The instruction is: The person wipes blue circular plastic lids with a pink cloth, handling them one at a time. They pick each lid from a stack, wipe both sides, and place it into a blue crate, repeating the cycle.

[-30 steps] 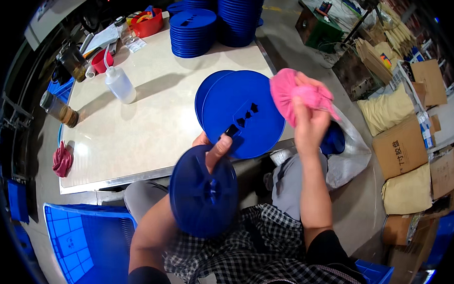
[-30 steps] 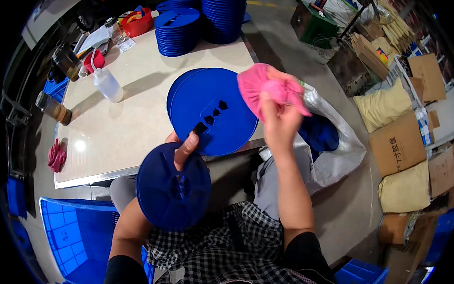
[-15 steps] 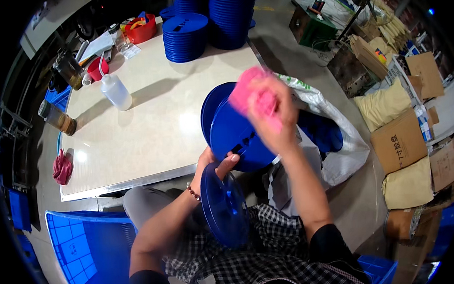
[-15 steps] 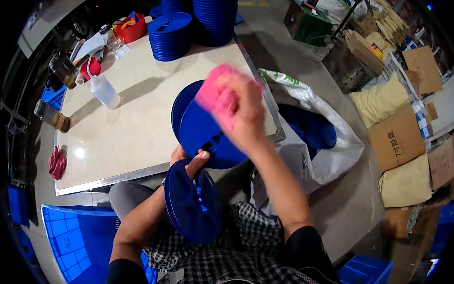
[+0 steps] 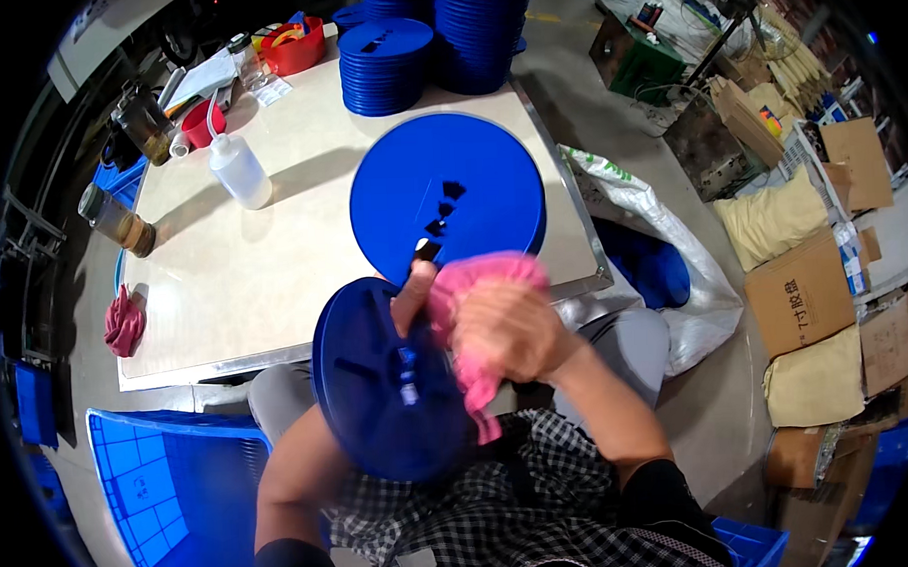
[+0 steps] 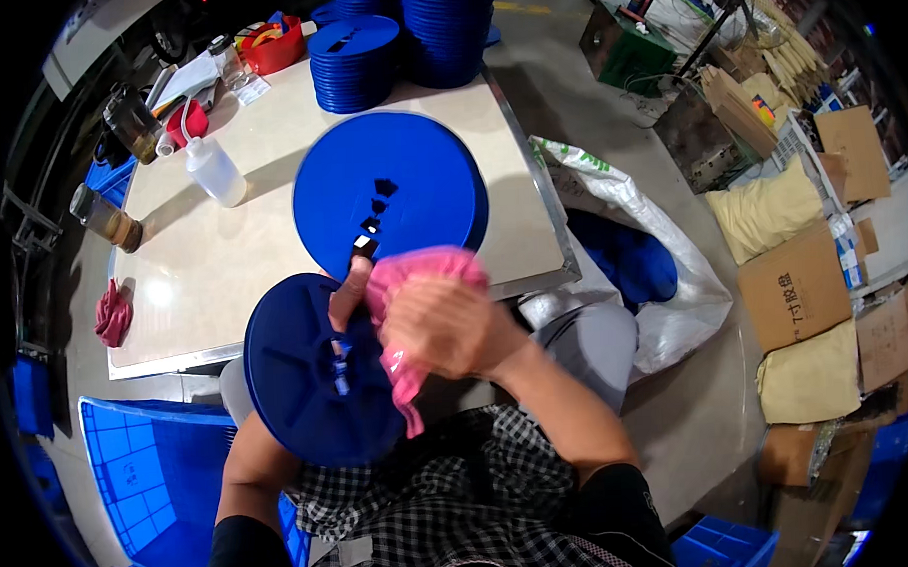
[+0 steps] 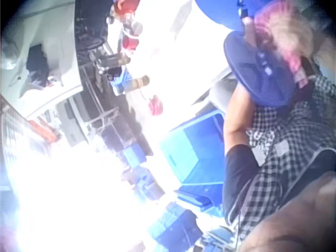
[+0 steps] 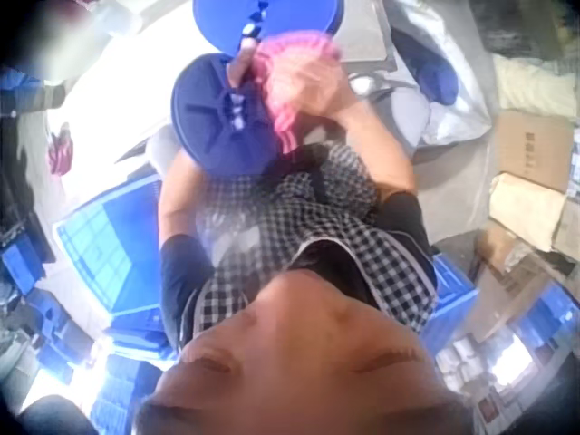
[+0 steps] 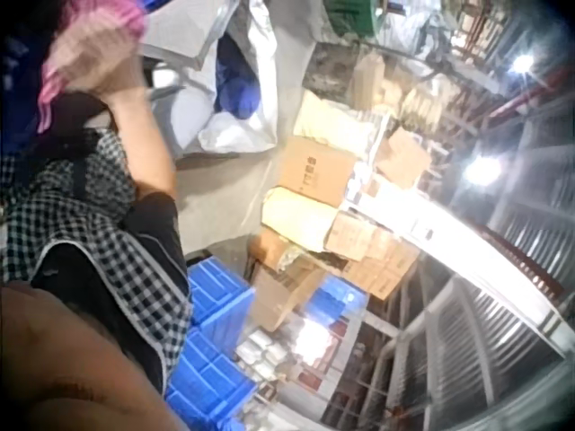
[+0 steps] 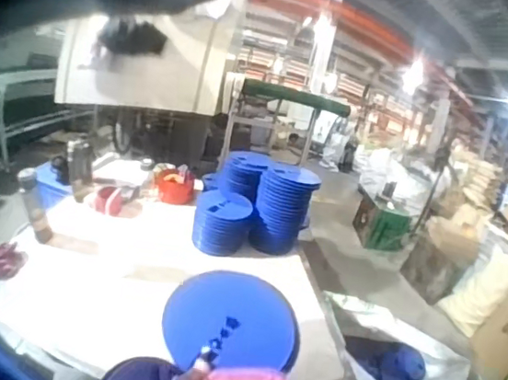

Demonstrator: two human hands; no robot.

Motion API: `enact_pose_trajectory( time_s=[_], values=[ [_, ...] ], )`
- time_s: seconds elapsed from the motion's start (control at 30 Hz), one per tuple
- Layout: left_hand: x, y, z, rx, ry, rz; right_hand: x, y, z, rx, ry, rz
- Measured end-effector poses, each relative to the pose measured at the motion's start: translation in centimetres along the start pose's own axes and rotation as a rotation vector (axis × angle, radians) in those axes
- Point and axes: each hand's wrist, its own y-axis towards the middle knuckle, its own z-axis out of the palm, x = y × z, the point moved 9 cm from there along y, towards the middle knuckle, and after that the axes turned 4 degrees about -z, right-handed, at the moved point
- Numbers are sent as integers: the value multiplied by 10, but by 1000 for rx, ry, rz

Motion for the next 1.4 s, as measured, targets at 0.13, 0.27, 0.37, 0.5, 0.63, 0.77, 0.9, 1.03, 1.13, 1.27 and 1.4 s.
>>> enact_pose_trajectory(
  time_s=[0.13,0.27,0.37,0.5,0.63,0.77,0.9,1.03,1.13,1.27,1.4],
  values=[
    [-1,-1,4,91,258,140,-91,-1,-95,-446,-291,422],
    [17,23,-9,286,574,277,-31,29,-25,-127,-103,57],
    [19,12,5,278,449,240,-35,32,-33,-140,-241,43],
    [25,4,-3,53,359,86,-108,8,-91,-457,-311,512],
    [-18,-2,3,188,936,506,-2,21,-2,-61,-27,-44],
    [-28,2,-7,69,131,298,-67,3,-56,-270,-168,275],
    [-34,10,-12,140,182,319,-138,-64,-119,-811,127,904],
    [-31,10,-18,123,141,306,-123,-55,-76,-575,1174,979],
    [-35,5,-6,102,196,241,-99,-32,-51,-316,1194,1015],
    [-29,13,-10,173,215,256,-88,-23,-37,-195,1139,970],
    [-30,15,-14,171,323,215,-85,-25,-42,-246,1097,929]
  ],
)
